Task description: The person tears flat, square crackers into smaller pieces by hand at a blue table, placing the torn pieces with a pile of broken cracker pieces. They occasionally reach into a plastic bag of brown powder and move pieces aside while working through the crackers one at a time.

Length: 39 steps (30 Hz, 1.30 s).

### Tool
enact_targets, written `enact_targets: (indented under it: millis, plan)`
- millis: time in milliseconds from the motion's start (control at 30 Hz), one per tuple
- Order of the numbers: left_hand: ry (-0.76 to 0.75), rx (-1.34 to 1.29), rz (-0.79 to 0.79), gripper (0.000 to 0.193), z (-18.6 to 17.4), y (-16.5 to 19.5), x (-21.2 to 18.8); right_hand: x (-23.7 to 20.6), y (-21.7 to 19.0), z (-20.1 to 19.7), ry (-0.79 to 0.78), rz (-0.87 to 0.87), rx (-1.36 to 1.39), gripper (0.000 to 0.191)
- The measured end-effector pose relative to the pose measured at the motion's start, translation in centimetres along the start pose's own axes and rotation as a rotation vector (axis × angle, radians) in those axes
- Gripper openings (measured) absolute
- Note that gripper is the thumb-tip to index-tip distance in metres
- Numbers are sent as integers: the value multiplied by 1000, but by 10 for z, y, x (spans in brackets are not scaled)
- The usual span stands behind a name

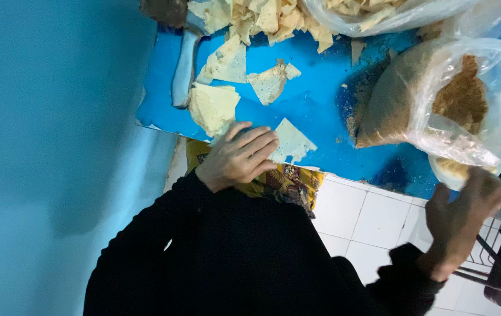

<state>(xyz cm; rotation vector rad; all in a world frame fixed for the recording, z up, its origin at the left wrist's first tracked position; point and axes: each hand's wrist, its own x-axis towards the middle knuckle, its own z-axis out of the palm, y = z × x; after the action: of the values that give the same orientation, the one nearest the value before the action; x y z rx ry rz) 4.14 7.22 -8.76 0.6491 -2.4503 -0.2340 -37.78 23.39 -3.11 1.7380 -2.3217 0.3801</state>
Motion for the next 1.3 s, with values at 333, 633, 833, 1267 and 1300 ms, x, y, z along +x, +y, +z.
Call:
enact_targets:
  millis: [333,633,833,1267,1300]
  plan:
    - [29,39,2,42,-12,7,-3,2,60,21,-297,-95,-187,42]
    - [44,84,115,23,-9,-7,-10,20,67,14,-359,-157,-221,46]
    - [73,98,126,19,-8,-13,-14,14,14,-8,-218,-101,-223,36]
    - [64,110,132,20,-16,-12,-19,74,-212,14,-344,-701,332,64]
    - [72,114,126,19,-17,-13,-19,77,-220,14,-294,-743,293,65]
